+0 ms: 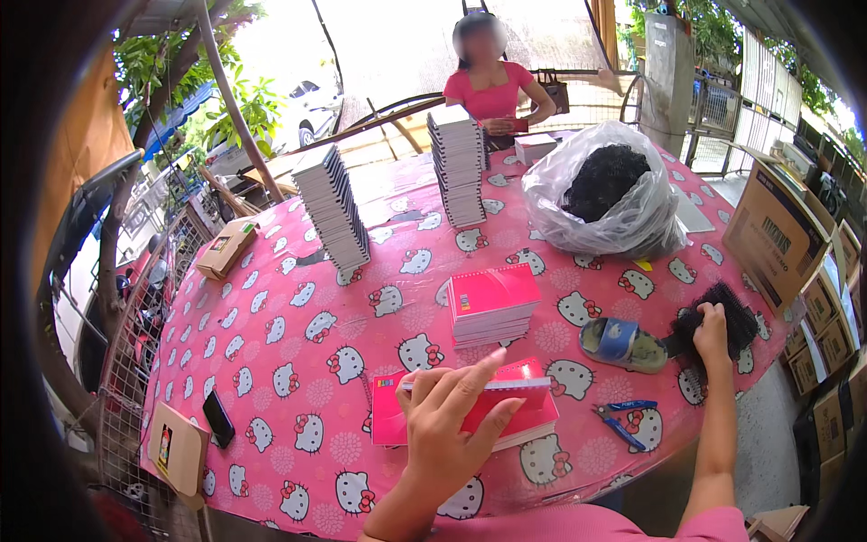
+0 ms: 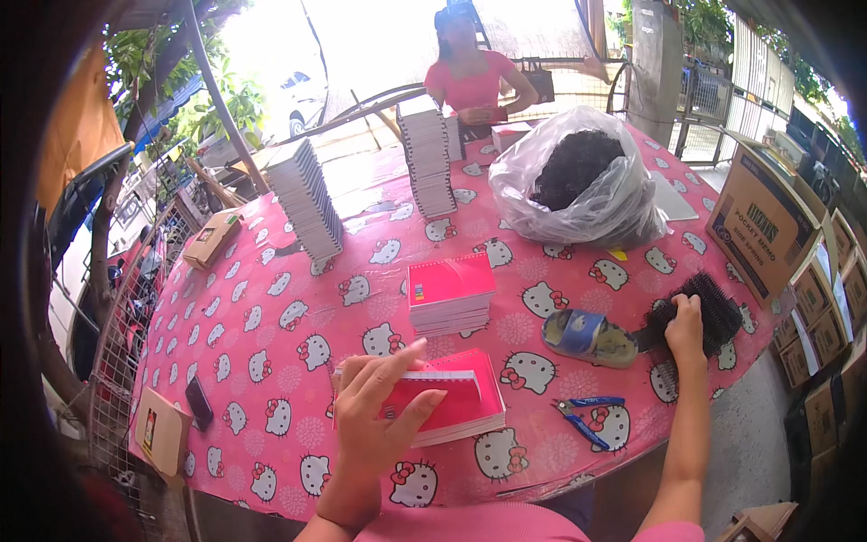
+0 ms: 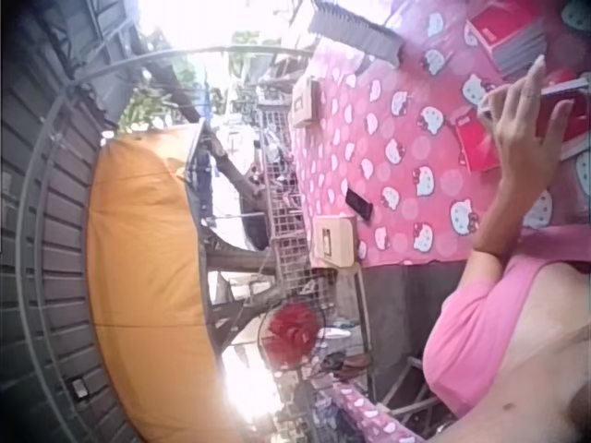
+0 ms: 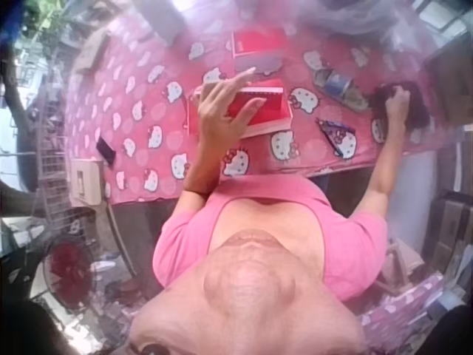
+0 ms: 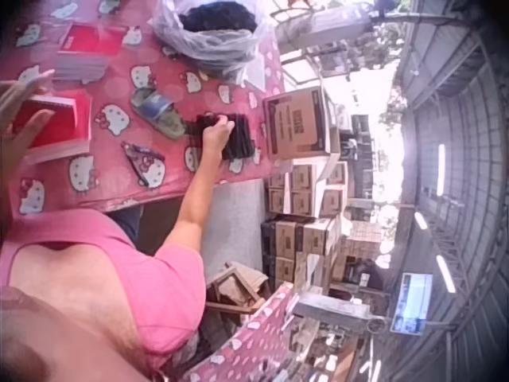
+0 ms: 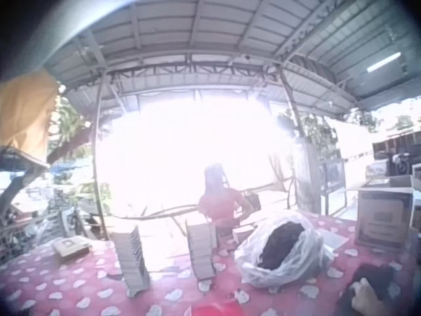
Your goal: The person takes notebooks out of a cardboard box and stacks them on a table, then uses a blue handheld tape dispenser to apply tape to the spiral bindings of individual notebooks.
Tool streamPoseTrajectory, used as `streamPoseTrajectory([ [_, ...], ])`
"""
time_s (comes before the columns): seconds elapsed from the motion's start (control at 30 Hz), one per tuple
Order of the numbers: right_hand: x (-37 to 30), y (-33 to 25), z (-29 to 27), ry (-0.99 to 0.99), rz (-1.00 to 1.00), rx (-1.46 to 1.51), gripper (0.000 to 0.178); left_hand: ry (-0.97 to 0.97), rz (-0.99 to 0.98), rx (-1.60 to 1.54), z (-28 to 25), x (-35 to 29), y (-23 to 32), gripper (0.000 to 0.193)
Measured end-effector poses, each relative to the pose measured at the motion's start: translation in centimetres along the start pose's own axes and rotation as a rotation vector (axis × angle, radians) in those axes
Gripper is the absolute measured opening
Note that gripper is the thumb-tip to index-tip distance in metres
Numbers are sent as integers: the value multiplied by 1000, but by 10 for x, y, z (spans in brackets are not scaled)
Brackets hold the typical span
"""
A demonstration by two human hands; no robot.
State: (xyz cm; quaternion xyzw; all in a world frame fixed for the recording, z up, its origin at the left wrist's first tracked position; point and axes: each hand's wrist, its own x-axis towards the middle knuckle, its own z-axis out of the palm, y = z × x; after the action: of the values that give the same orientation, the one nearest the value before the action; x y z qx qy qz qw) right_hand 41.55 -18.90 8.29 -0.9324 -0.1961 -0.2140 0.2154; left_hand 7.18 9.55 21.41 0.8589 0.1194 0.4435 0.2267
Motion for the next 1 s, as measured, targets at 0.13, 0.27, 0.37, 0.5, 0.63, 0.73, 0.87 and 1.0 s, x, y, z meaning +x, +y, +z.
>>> streamPoseTrajectory([
  [0.13, -4, -87, -55, 11, -282, 231, 35, 6, 85, 9, 3, -1, -4, 19],
  [0.27, -39, -212, -107, -56, -418, 857, 28, 35, 40, 33, 5, -4, -13, 19],
  [0.37, -57, -240, -114, -253, -529, 1026, 27, 7, 51, 11, 7, -4, -9, 19],
  [0.5, -63, -251, -117, -399, -545, 990, 28, 10, 42, -20, 4, -5, -4, 18],
  [0.63, -59, -255, -117, -346, -535, 936, 25, 25, 55, -2, 3, -7, -4, 19],
  [0.73, -57, -255, -119, -391, -624, 1010, 21, 24, 48, -18, 3, -7, -3, 19],
  [0.87, -50, -255, -119, -426, -695, 1000, 24, 28, 48, -18, 2, -8, -1, 19],
  [1.0, -48, -254, -123, -484, -710, 957, 25, 43, 56, -1, 2, -8, 1, 19],
])
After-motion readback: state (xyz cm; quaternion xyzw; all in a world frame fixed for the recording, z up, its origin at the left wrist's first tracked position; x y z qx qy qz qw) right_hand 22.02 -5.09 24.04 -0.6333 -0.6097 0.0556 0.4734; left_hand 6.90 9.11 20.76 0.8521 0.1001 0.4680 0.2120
